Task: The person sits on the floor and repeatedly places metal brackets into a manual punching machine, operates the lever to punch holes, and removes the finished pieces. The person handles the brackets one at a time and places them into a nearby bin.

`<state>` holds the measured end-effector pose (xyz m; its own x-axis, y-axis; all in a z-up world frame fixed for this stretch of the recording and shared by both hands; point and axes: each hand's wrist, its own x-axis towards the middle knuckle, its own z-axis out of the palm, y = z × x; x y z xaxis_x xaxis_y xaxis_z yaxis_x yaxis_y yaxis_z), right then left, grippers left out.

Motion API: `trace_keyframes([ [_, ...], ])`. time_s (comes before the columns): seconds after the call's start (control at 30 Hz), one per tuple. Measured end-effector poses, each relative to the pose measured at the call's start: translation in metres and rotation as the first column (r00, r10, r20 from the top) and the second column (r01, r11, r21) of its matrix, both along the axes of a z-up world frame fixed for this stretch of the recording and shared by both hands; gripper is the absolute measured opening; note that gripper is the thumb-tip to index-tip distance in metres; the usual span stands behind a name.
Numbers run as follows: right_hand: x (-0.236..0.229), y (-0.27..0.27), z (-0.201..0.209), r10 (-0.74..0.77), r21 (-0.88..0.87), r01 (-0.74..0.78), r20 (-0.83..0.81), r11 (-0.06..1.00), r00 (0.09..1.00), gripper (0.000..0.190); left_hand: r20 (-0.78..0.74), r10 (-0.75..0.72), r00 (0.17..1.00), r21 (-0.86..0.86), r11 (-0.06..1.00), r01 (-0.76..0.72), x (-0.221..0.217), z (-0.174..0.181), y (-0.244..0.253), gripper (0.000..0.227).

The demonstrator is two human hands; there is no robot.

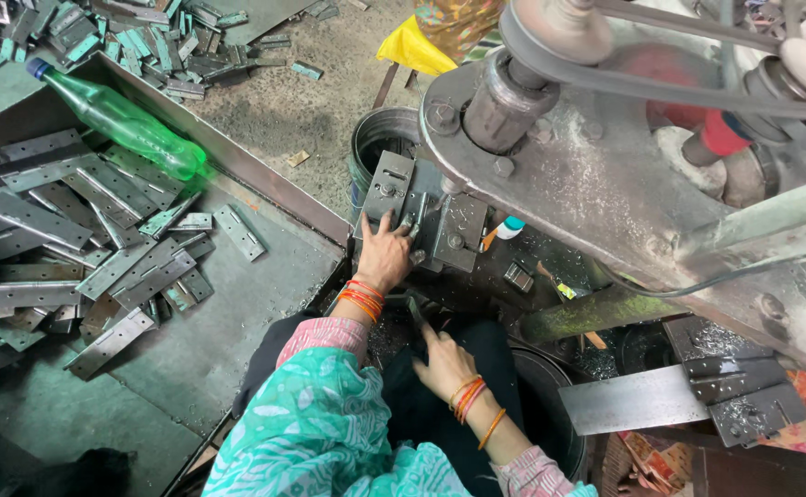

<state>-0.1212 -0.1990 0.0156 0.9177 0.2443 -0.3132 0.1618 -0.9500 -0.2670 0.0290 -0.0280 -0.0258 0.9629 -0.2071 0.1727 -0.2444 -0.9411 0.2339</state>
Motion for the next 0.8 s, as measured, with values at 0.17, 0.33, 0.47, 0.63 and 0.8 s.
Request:
trace_keyframes([
  [0.17, 0.033, 0.004, 0.025, 0.031, 0.000, -0.031, -0.050, 1.000, 0.998, 0.049, 0.003, -0.002, 1.000, 0.095, 0.995, 0.002, -0.009, -0.010, -0.007, 0.040],
  [0.33, 0.048, 0.010, 0.029, 0.071, -0.040, -0.072, -0.014, 0.997, 0.997, 0.044, 0.056, -0.021, 0.998, 0.070, 0.997, 0.017, -0.010, -0.013, -0.006, 0.044],
  [0.47, 0.036, 0.005, 0.009, 0.049, -0.061, -0.049, -0.002, 0.997, 0.999, 0.054, -0.004, -0.017, 1.000, 0.055, 0.998, 0.018, -0.009, -0.014, -0.009, 0.040],
  [0.63, -0.008, 0.001, -0.016, -0.040, 0.018, 0.039, 0.067, 0.999, 0.997, 0.074, 0.124, -0.005, 0.992, -0.040, 0.999, 0.010, -0.010, -0.012, -0.007, 0.047],
  [0.8, 0.009, 0.001, 0.001, 0.008, -0.005, -0.008, 0.008, 1.000, 1.000, 0.070, 0.053, 0.014, 0.998, 0.029, 0.999, -0.016, -0.008, -0.001, -0.007, 0.045],
])
